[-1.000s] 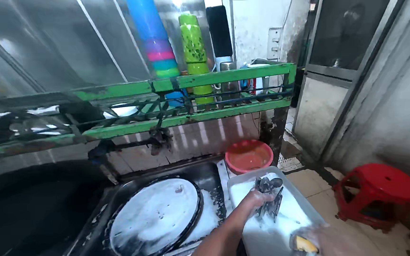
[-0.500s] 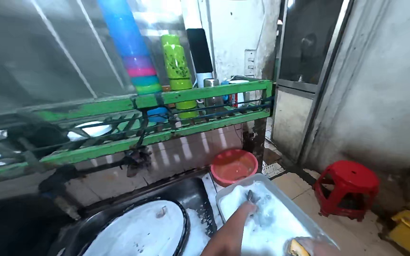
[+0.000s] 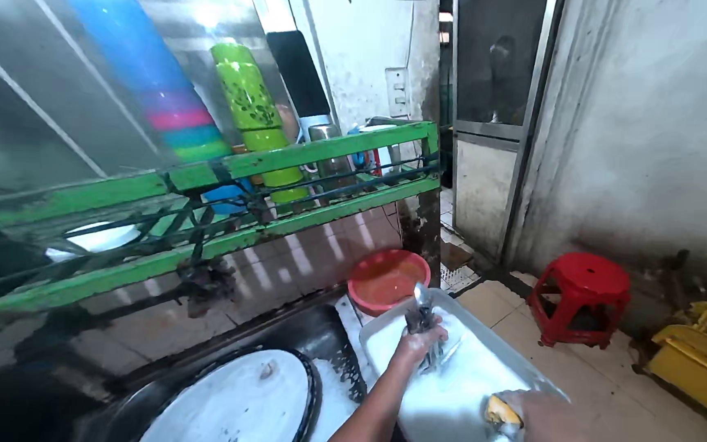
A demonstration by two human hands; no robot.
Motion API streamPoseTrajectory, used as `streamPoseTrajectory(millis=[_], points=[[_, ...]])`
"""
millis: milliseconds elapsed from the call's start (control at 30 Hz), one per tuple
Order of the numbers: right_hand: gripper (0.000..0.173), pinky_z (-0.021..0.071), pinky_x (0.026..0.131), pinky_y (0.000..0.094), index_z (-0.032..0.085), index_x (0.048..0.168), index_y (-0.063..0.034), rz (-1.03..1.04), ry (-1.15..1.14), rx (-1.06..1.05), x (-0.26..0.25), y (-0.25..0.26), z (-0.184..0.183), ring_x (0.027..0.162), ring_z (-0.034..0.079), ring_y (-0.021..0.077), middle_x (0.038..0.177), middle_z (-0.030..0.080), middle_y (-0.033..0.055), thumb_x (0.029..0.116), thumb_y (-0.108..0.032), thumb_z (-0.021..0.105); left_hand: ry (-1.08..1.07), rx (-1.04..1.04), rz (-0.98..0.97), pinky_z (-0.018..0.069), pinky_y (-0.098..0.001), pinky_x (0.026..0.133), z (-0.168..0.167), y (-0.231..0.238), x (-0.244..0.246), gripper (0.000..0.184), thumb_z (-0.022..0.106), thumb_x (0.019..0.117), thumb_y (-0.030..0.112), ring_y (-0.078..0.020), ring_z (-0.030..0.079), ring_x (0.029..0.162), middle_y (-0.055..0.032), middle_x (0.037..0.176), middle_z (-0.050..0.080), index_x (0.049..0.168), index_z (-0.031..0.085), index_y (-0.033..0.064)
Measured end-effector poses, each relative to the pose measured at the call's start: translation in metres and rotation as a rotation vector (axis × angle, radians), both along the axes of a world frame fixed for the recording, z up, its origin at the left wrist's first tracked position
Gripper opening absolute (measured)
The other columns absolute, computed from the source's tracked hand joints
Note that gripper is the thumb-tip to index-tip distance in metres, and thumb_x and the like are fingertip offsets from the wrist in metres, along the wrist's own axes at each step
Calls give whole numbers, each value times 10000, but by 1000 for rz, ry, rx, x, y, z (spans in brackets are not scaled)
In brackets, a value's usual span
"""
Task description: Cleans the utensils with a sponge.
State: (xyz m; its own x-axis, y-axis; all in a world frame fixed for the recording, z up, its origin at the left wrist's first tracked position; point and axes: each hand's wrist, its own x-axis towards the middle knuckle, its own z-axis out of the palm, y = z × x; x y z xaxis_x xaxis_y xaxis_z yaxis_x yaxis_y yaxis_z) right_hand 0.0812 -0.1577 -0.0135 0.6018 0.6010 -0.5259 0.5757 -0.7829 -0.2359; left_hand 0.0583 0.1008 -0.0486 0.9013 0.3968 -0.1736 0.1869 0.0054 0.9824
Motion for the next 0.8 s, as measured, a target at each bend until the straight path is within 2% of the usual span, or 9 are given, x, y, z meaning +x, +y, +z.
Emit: streamPoseTrajectory(millis=[100, 267, 367, 433, 533, 633, 700, 733, 800], points=[[509, 478, 969, 676, 566, 1441, -220, -17, 6, -69, -2, 3, 3, 1221, 622, 407, 1334, 654, 161, 959, -363, 647, 202, 165, -129, 510, -347, 1001, 0, -5, -6, 355, 728, 932, 147, -158, 642, 1085, -124, 1173, 680, 1243, 639, -1], [632, 484, 951, 690, 433, 1541, -234, -127, -21, -96, -5, 11, 2, 1203, 628, 444, 1359, 632, 191, 962, -368, 649, 56, 103, 152, 493, -385, 1060, -1, 9, -8, 293, 678, 991, 148, -208, 648, 1168, -148, 1221, 698, 1237, 667, -10], [819, 473, 987, 687, 309, 1621, -276, -102, -19, -47, -3, 9, -1, 1244, 611, 425, 1450, 582, 163, 925, -501, 678, -122, -128, 392, 548, -396, 933, 4, 21, -14, 232, 645, 1013, 152, -200, 684, 1042, -120, 1113, 728, 1185, 676, -1], [849, 461, 1006, 687, 292, 1629, -287, -80, 7, -27, -3, 8, 1, 1271, 597, 418, 1479, 562, 158, 918, -551, 672, -195, -271, 499, 555, -406, 845, 23, 24, -22, 216, 627, 1018, 151, -209, 684, 957, -125, 1062, 727, 1164, 685, 3], [760, 426, 1083, 638, 376, 1598, -210, -55, 59, 81, 1, 8, 4, 1330, 561, 379, 1493, 548, 159, 964, -556, 613, -292, -519, 607, 555, -402, 750, 54, 23, -35, 192, 561, 1032, 107, -227, 671, 853, -140, 991, 705, 1168, 636, -6], [518, 422, 1130, 549, 604, 1423, -99, -16, 25, 363, 0, 21, 11, 1316, 579, 324, 1416, 610, 163, 1032, -435, 555, -434, -721, 641, 570, -395, 739, 71, 17, -45, 176, 460, 1069, 107, -216, 658, 815, -104, 939, 655, 1192, 566, 41], [408, 469, 1077, 516, 694, 1270, -62, -8, 75, 503, -13, 46, 22, 1218, 635, 309, 1294, 672, 169, 1039, -369, 554, -492, -828, 688, 580, -390, 733, 80, 7, -48, 151, 450, 1071, 121, -207, 657, 784, -88, 896, 636, 1163, 552, 58], [414, 494, 1040, 504, 684, 1279, -50, -36, 182, 534, -20, 63, 28, 1162, 659, 301, 1253, 686, 174, 1044, -364, 552, -505, -871, 709, 580, -387, 724, 84, 1, -50, 147, 444, 1071, 130, -206, 654, 774, -83, 882, 627, 1151, 549, 65], [464, 556, 876, 457, 578, 1396, -49, -166, 501, 604, -33, 94, 30, 976, 689, 269, 1149, 691, 171, 1071, -371, 498, -483, -897, 713, 582, -397, 739, 93, -14, -56, 166, 431, 1078, 161, -208, 658, 811, -80, 901, 629, 1149, 552, 71]])
